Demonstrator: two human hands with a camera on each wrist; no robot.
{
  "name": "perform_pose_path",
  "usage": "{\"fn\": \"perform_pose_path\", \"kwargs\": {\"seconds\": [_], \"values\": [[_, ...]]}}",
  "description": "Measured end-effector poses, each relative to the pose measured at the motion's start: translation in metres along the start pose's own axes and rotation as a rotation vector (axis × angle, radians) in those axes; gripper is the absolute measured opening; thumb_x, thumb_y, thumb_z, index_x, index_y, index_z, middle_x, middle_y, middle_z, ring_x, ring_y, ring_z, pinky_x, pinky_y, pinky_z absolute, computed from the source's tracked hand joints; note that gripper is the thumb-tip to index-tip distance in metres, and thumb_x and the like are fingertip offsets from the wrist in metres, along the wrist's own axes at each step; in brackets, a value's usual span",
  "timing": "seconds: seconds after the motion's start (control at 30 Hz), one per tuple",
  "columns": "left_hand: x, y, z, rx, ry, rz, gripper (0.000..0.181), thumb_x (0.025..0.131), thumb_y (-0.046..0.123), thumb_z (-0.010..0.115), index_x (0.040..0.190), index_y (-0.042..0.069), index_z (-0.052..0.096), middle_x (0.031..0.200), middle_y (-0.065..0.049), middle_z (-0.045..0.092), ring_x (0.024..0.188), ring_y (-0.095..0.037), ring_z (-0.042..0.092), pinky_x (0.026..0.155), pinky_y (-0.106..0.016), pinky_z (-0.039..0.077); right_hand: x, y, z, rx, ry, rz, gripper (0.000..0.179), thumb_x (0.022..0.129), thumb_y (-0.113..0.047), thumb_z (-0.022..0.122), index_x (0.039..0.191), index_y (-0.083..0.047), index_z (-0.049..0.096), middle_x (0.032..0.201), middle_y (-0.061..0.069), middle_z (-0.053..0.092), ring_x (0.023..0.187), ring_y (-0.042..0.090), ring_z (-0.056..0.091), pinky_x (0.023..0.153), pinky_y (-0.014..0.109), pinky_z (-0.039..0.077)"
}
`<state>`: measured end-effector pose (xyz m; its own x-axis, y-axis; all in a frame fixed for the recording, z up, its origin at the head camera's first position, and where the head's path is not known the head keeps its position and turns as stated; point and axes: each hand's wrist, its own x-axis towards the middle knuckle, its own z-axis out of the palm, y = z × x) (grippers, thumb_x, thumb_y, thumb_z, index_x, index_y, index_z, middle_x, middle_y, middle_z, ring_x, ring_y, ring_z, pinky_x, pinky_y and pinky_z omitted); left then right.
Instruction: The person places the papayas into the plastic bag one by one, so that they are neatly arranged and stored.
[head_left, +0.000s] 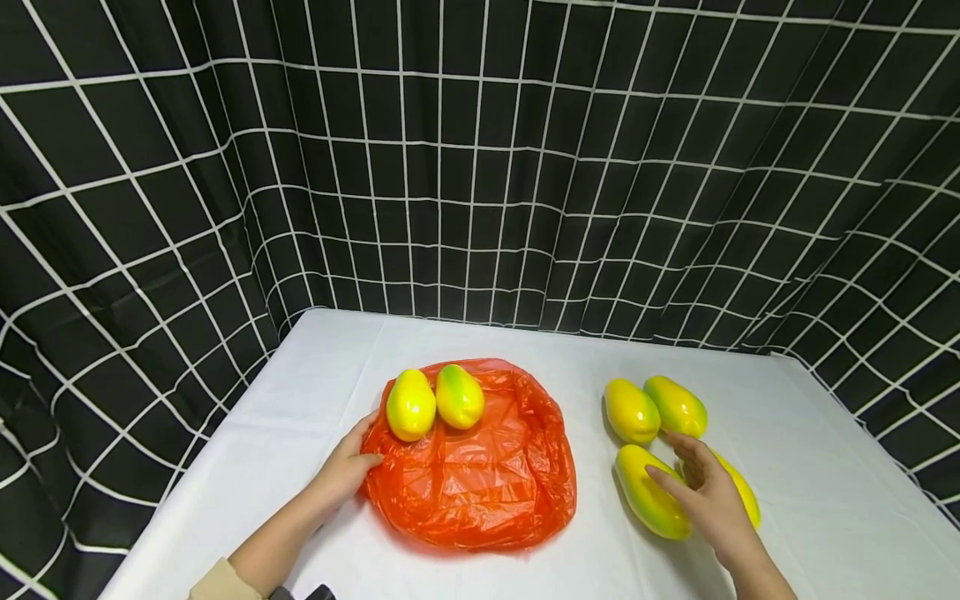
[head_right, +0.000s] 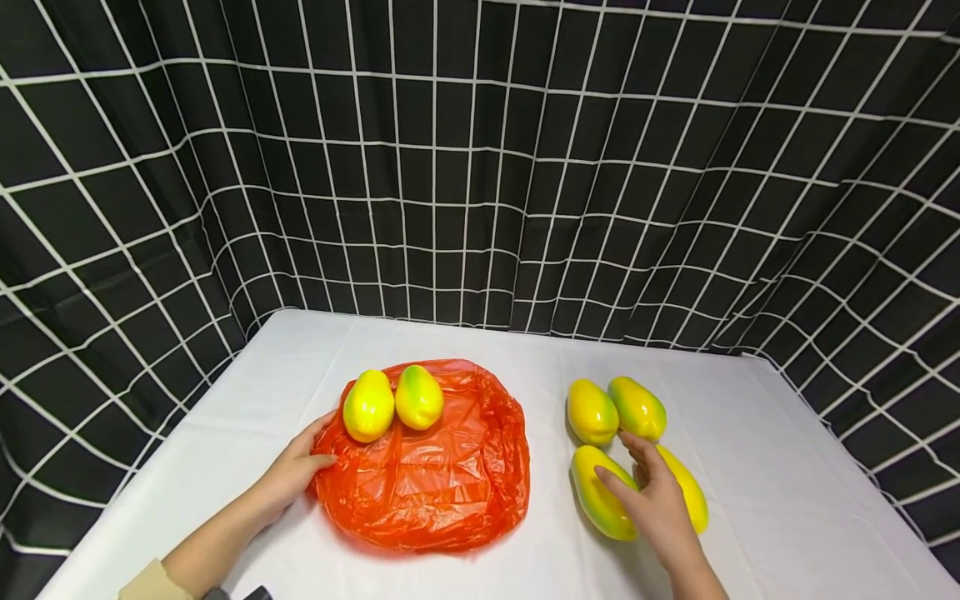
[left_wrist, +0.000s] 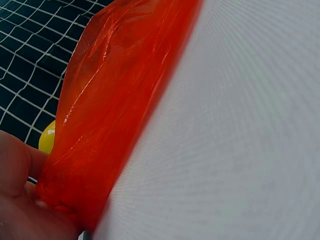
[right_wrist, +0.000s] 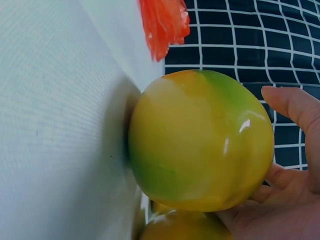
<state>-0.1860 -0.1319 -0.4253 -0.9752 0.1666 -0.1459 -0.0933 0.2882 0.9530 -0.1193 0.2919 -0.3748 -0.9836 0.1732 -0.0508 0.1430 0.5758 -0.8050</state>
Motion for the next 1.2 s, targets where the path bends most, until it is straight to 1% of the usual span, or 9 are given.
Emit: {"fn": "perform_pose_path", "kwargs": {"seconds": [0.13, 0.23, 0.37, 0.63, 0.87, 1.0, 1.2], "values": [[0.000, 0.000, 0.000, 0.004, 0.000, -0.001, 0.065, 0.087, -0.004, 0.042, 0.147, 0.005, 0.020, 0.153, -0.021, 0.020, 0.140, -0.041, 0.017, 0.113, -0.057, 0.017, 0.000, 0.002, 0.001, -0.003, -0.002, 0.020, 0.082, 0.084, -0.041, 0.064, 0.143, 0.000, 0.023, 0.148, 0.022, 0.029, 0.137, 0.042, 0.024, 0.111, 0.054, 0.024], [-0.001, 0.000, 0.000, 0.003, 0.000, -0.002, 0.065, 0.086, -0.004, 0.042, 0.147, 0.005, 0.020, 0.153, -0.021, 0.020, 0.140, -0.042, 0.016, 0.113, -0.057, 0.016, 0.002, 0.004, 0.003, -0.020, -0.019, 0.062, 0.087, 0.083, -0.045, 0.064, 0.145, -0.001, 0.021, 0.149, 0.023, 0.026, 0.137, 0.043, 0.022, 0.112, 0.055, 0.022], [-0.001, 0.000, 0.001, 0.005, -0.002, -0.005, 0.065, 0.086, -0.005, 0.041, 0.147, 0.005, 0.020, 0.153, -0.021, 0.019, 0.141, -0.042, 0.014, 0.113, -0.058, 0.014, 0.001, 0.006, 0.006, -0.041, -0.034, 0.098, 0.091, 0.082, -0.046, 0.065, 0.146, -0.002, 0.019, 0.150, 0.024, 0.024, 0.139, 0.043, 0.019, 0.112, 0.055, 0.021], [0.000, 0.001, 0.002, -0.001, -0.005, -0.003, 0.065, 0.086, -0.005, 0.041, 0.147, 0.005, 0.020, 0.153, -0.021, 0.019, 0.141, -0.041, 0.015, 0.113, -0.057, 0.015, 0.000, 0.010, 0.010, -0.062, -0.032, 0.088, 0.089, 0.081, -0.045, 0.067, 0.144, -0.002, 0.022, 0.149, 0.023, 0.027, 0.138, 0.042, 0.022, 0.112, 0.056, 0.021], [0.000, 0.001, 0.002, 0.008, -0.001, -0.007, 0.065, 0.086, -0.005, 0.042, 0.147, 0.005, 0.020, 0.153, -0.021, 0.020, 0.141, -0.041, 0.016, 0.113, -0.057, 0.015, 0.000, 0.011, 0.014, -0.092, -0.068, 0.114, 0.088, 0.081, -0.048, 0.065, 0.145, -0.005, 0.024, 0.149, 0.022, 0.026, 0.137, 0.038, 0.023, 0.111, 0.059, 0.017], [0.000, 0.001, 0.001, 0.011, 0.000, -0.007, 0.065, 0.087, -0.004, 0.042, 0.147, 0.005, 0.020, 0.153, -0.021, 0.020, 0.140, -0.041, 0.016, 0.113, -0.057, 0.016, 0.001, 0.011, 0.016, -0.084, -0.082, 0.128, 0.085, 0.081, -0.047, 0.065, 0.145, -0.006, 0.025, 0.149, 0.022, 0.026, 0.134, 0.037, 0.025, 0.109, 0.059, 0.019], [0.000, 0.001, 0.000, 0.010, -0.002, -0.001, 0.065, 0.087, -0.004, 0.042, 0.147, 0.004, 0.019, 0.153, -0.022, 0.018, 0.141, -0.042, 0.015, 0.113, -0.057, 0.016, 0.002, 0.011, 0.019, -0.078, -0.092, 0.164, 0.087, 0.081, -0.050, 0.064, 0.146, -0.010, 0.024, 0.150, 0.020, 0.024, 0.131, 0.036, 0.028, 0.106, 0.060, 0.024]]}}
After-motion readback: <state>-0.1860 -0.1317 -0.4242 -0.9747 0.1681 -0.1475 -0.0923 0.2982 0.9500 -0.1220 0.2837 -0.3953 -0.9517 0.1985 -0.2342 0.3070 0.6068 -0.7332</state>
